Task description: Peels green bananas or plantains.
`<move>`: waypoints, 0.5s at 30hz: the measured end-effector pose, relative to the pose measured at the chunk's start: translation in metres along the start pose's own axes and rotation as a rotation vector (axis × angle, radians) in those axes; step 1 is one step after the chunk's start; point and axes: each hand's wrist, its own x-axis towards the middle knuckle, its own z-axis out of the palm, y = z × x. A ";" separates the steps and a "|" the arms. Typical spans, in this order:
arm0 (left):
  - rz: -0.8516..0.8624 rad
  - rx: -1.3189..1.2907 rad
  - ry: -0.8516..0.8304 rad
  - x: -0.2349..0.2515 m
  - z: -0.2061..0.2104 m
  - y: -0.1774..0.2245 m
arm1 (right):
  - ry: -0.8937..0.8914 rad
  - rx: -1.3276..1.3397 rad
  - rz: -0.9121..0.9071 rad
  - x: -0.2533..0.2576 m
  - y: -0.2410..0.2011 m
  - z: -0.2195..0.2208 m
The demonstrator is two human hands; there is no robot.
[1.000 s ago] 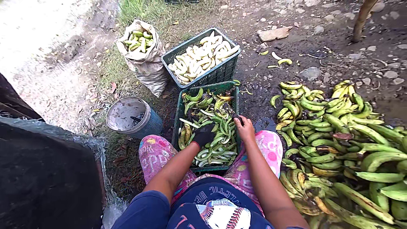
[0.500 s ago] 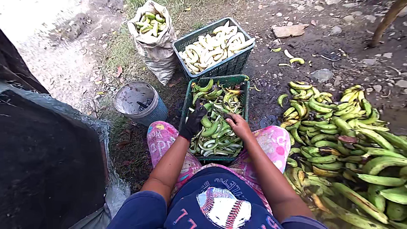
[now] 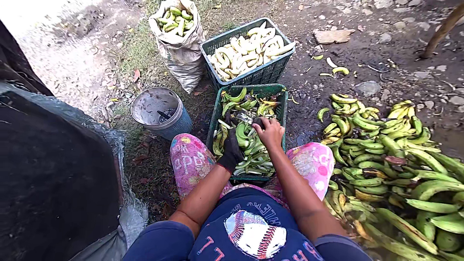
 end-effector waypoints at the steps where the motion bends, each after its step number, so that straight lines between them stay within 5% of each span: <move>1: -0.025 -0.055 0.019 -0.003 0.000 -0.007 | 0.009 0.010 0.088 0.008 0.000 -0.005; 4: 0.042 -0.165 -0.035 0.010 -0.019 -0.006 | -0.075 0.043 0.018 0.012 -0.005 -0.018; 10: 0.435 0.608 -0.033 0.036 -0.054 0.033 | -0.260 0.259 -0.107 -0.026 -0.014 -0.009; 15: 0.572 0.348 0.038 0.038 -0.013 0.060 | -0.179 0.253 -0.140 -0.047 -0.026 -0.010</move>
